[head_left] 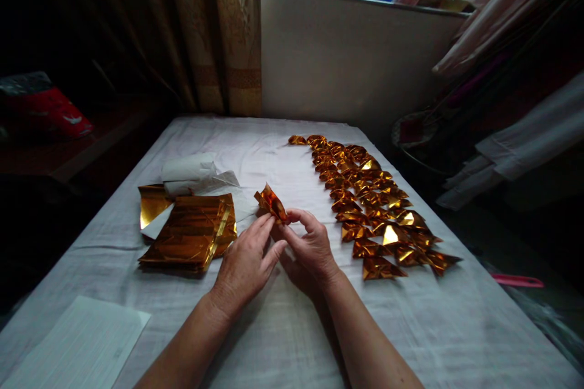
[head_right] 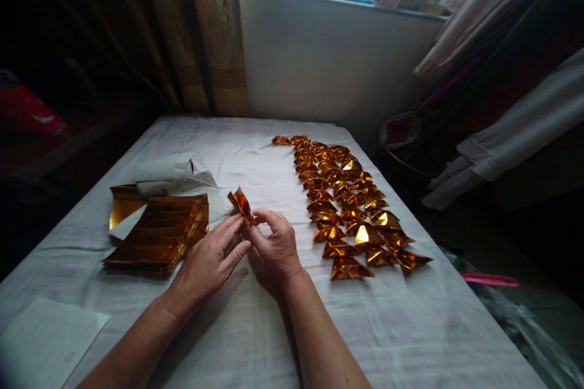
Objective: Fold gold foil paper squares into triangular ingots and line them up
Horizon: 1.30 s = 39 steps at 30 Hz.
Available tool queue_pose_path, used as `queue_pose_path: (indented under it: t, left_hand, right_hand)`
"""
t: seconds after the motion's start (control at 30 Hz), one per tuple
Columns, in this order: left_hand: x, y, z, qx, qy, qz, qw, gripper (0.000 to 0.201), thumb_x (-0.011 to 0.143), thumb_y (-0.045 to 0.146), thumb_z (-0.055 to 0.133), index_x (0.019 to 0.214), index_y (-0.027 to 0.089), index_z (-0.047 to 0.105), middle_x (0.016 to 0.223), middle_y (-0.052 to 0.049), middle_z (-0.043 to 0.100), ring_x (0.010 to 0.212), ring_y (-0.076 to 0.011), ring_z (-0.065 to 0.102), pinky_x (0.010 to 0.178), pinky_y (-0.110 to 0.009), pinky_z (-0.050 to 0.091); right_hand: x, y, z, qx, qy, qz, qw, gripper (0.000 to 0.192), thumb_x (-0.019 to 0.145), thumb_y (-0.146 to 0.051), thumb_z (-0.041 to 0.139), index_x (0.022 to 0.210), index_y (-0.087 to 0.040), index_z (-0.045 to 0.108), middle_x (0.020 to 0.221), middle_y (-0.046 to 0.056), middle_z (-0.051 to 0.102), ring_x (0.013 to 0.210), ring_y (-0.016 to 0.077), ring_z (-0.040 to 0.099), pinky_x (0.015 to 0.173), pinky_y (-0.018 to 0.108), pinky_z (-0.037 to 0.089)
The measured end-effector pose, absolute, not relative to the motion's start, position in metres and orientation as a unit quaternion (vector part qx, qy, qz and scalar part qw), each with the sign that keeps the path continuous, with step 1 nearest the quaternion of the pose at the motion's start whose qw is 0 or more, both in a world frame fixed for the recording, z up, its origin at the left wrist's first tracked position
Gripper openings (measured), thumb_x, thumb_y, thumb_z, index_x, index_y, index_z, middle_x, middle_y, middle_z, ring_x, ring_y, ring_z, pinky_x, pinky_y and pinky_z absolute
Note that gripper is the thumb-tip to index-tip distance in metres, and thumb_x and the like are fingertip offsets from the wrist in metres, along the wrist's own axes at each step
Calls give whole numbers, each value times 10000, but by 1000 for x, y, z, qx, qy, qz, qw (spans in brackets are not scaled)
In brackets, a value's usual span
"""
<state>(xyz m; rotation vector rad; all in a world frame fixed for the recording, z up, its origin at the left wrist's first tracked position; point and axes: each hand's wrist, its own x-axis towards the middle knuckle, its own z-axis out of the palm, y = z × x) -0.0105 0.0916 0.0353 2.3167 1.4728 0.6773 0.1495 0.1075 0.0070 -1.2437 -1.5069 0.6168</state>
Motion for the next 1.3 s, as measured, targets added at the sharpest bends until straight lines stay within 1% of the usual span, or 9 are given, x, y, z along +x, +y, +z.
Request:
queue_pose_path:
  t: [0.23, 0.4, 0.53, 0.67, 0.8, 0.9, 1.03, 1.13, 1.3]
  left_hand:
    - [-9, 95, 29, 776, 532, 276, 196, 384, 941, 363, 502, 1267, 182, 593, 1290, -104, 656, 1199, -239, 616, 1030, -381, 502]
    - [-12, 97, 32, 729, 570, 306, 225, 240, 899, 345, 550, 1036, 194, 677, 967, -62, 744, 901, -215, 711, 833, -320, 565]
    - [-18, 101, 30, 706, 577, 352, 213, 189, 903, 293, 532, 937, 221, 703, 876, -13, 749, 766, -165, 704, 730, -258, 542]
    - [-24, 105, 27, 707, 546, 416, 167, 183, 881, 241, 541, 913, 213, 719, 920, -32, 757, 833, -170, 708, 784, -252, 545]
    - [-25, 106, 26, 701, 501, 470, 190, 213, 897, 207, 510, 950, 212, 716, 976, -41, 749, 875, -167, 710, 809, -261, 570]
    - [-25, 107, 26, 694, 483, 496, 194, 183, 889, 193, 533, 940, 211, 708, 992, -43, 746, 885, -171, 712, 811, -275, 586]
    - [-27, 110, 25, 729, 444, 495, 163, 157, 891, 163, 546, 925, 210, 692, 972, -40, 752, 915, -166, 711, 880, -291, 572]
    - [-32, 113, 23, 751, 428, 486, 130, 171, 893, 135, 533, 962, 210, 670, 1005, -45, 747, 956, -166, 705, 901, -302, 567]
    - [-38, 117, 8, 806, 407, 421, 86, 223, 893, 89, 488, 992, 203, 652, 1074, -59, 728, 993, -163, 695, 889, -287, 568]
  right_hand:
    - [145, 106, 8, -473, -648, 287, 524, 241, 834, -185, 601, 1049, -258, 682, 912, 15, 732, 862, 171, 686, 865, 336, 546]
    - [142, 105, 7, -450, -664, 282, 526, 274, 847, -152, 545, 1064, -249, 682, 966, 29, 739, 902, 169, 694, 890, 338, 545]
    - [142, 105, 5, -463, -665, 265, 523, 252, 853, -179, 586, 1081, -246, 671, 1012, 40, 733, 950, 185, 683, 901, 348, 541]
    - [149, 109, 7, -510, -639, 156, 555, 403, 800, -183, 641, 1196, -244, 594, 1074, 62, 670, 901, 187, 660, 764, 325, 564]
    - [161, 113, 10, -528, -620, 118, 568, 571, 800, -196, 654, 1340, -269, 485, 1241, 94, 589, 678, 112, 623, 579, 264, 550]
    - [167, 114, 11, -508, -639, 144, 559, 469, 825, -202, 640, 1280, -270, 551, 1202, 74, 636, 646, 100, 619, 602, 260, 567]
    - [174, 116, 14, -466, -669, 164, 556, 290, 843, -182, 621, 1119, -259, 664, 1040, 47, 711, 875, 169, 686, 736, 295, 595]
    - [180, 116, 16, -440, -692, 165, 548, 222, 850, -137, 594, 981, -263, 722, 983, 37, 734, 929, 178, 697, 830, 321, 586]
    - [185, 114, 9, -466, -720, 160, 489, 240, 835, -115, 584, 899, -262, 762, 943, 34, 746, 857, 167, 703, 777, 292, 589]
